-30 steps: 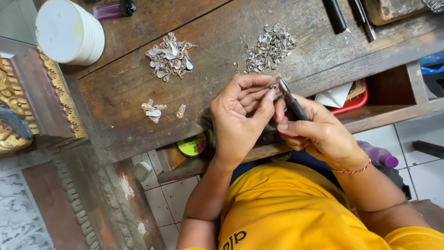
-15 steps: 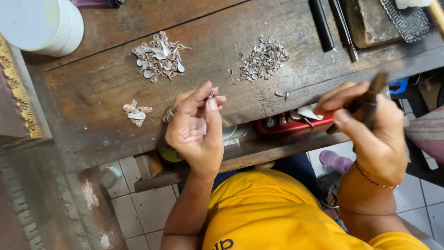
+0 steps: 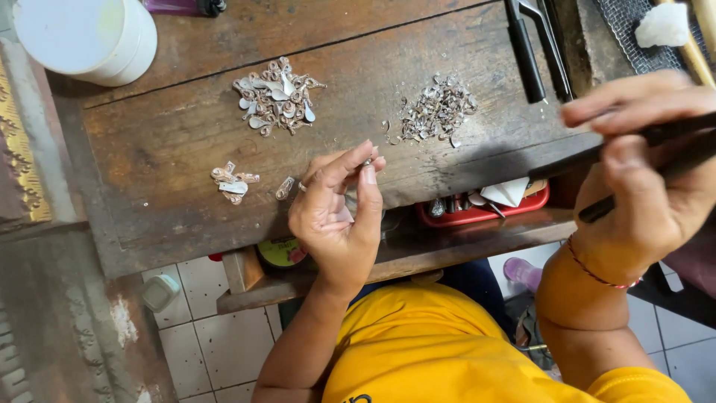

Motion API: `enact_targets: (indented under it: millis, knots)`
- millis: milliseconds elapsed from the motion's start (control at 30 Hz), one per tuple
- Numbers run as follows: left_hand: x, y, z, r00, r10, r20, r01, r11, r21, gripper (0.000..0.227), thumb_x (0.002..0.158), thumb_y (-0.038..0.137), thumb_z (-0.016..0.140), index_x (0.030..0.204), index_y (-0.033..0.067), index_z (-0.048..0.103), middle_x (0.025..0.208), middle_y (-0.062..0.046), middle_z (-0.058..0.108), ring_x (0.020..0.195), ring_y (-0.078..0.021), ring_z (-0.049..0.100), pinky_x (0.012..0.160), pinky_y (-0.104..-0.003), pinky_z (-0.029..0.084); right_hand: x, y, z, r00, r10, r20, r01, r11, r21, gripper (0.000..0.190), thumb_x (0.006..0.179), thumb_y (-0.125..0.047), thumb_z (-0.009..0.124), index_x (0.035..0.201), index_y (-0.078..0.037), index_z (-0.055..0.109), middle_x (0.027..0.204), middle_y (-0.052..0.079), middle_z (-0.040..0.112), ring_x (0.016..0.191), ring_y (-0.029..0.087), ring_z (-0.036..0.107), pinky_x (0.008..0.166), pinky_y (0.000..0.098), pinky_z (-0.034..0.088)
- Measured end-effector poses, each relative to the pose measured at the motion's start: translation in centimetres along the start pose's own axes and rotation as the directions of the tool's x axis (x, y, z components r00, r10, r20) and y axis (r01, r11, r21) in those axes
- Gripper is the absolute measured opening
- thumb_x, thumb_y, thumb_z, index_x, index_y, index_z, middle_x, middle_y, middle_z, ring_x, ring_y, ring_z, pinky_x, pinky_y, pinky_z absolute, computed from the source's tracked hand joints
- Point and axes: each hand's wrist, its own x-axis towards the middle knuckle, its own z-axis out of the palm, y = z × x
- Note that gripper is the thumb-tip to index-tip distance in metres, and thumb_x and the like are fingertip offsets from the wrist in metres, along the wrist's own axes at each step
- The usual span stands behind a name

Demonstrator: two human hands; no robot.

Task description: Attaching small metal jump rings to jewelry components using pliers at a workbench.

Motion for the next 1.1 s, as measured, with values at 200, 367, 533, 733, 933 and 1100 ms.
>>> enact_targets:
  millis: [200,367,533,733,933,1100]
  knots:
    - [-0.4,-0.1,0.0,0.997,-0.074,-0.006,0.074,0.996,-0.044,0.018,0.102,-0.006,0.063,0.119,-0.0021,0.066,0.109,-0.015,0.070,0.095,-0.0218,0.078,0.086,-0.025,0.064,-0.5,1.6,0.3,1.000,-0.012,-0.002,0.012,0.977,-0.213,0.037,0.114,-0.035,0.051,0.111,0.001,0.052,0.108,0.013,0.045,0.096,0.022,0.045,0.079,0.0306,0.040]
    - [-0.4,0.0,0.1,0.997,-0.076,0.000,0.076,0.996,-0.054,0.018,0.102,-0.004,0.065,0.120,-0.0018,0.066,0.107,-0.015,0.071,0.094,-0.0219,0.078,0.087,-0.026,0.066,-2.0,1.6,1.3,0.987,0.159,0.013,-0.159,0.987,0.009,0.045,0.114,-0.045,0.045,0.115,0.000,0.049,0.122,0.028,0.059,0.117,0.036,0.065,0.107,0.0421,0.056]
    - [-0.2,0.1,0.4,0.999,-0.042,0.004,0.042,0.999,-0.006,0.019,0.101,-0.006,0.065,0.120,-0.0029,0.066,0.105,-0.016,0.072,0.093,-0.0228,0.079,0.085,-0.027,0.066,-2.2,1.0,-1.1,0.953,0.292,0.085,-0.282,0.744,0.606,0.028,0.113,-0.049,0.051,0.114,-0.022,0.056,0.172,0.016,0.035,0.166,0.045,0.036,0.137,0.0469,0.040]
    - [-0.3,-0.2,0.8,0.998,-0.054,-0.042,0.056,0.998,0.035,0.020,0.100,-0.007,0.065,0.120,-0.0046,0.065,0.105,-0.019,0.074,0.090,-0.0258,0.079,0.083,-0.030,0.068,-2.5,0.6,-2.5,0.956,0.182,0.230,-0.285,0.394,0.874,0.038,0.117,-0.050,0.049,0.154,-0.044,0.057,0.182,0.003,0.002,0.164,0.043,-0.004,0.122,0.0728,0.003]
    - [-0.9,0.7,1.2,0.994,-0.108,-0.022,0.106,0.993,-0.058,0.022,0.099,-0.005,0.067,0.121,-0.0061,0.064,0.106,-0.020,0.074,0.094,-0.0243,0.077,0.089,-0.033,0.069,-3.7,0.2,-2.9,0.952,0.245,0.184,-0.154,-0.137,0.979,0.043,0.115,-0.039,0.048,0.157,-0.038,0.043,0.190,0.002,-0.013,0.167,0.049,-0.013,0.120,0.0827,-0.003]
    - [-1.7,2.3,1.5,0.964,-0.240,0.116,0.258,0.951,-0.173,0.026,0.093,-0.008,0.072,0.117,-0.0025,0.065,0.103,-0.021,0.077,0.094,-0.0226,0.079,0.089,-0.028,0.067,-4.1,0.5,-2.9,0.935,0.251,0.250,-0.218,-0.148,0.965,0.042,0.114,-0.041,0.049,0.155,-0.041,0.044,0.187,-0.002,-0.007,0.166,0.050,-0.013,0.119,0.0846,-0.005]
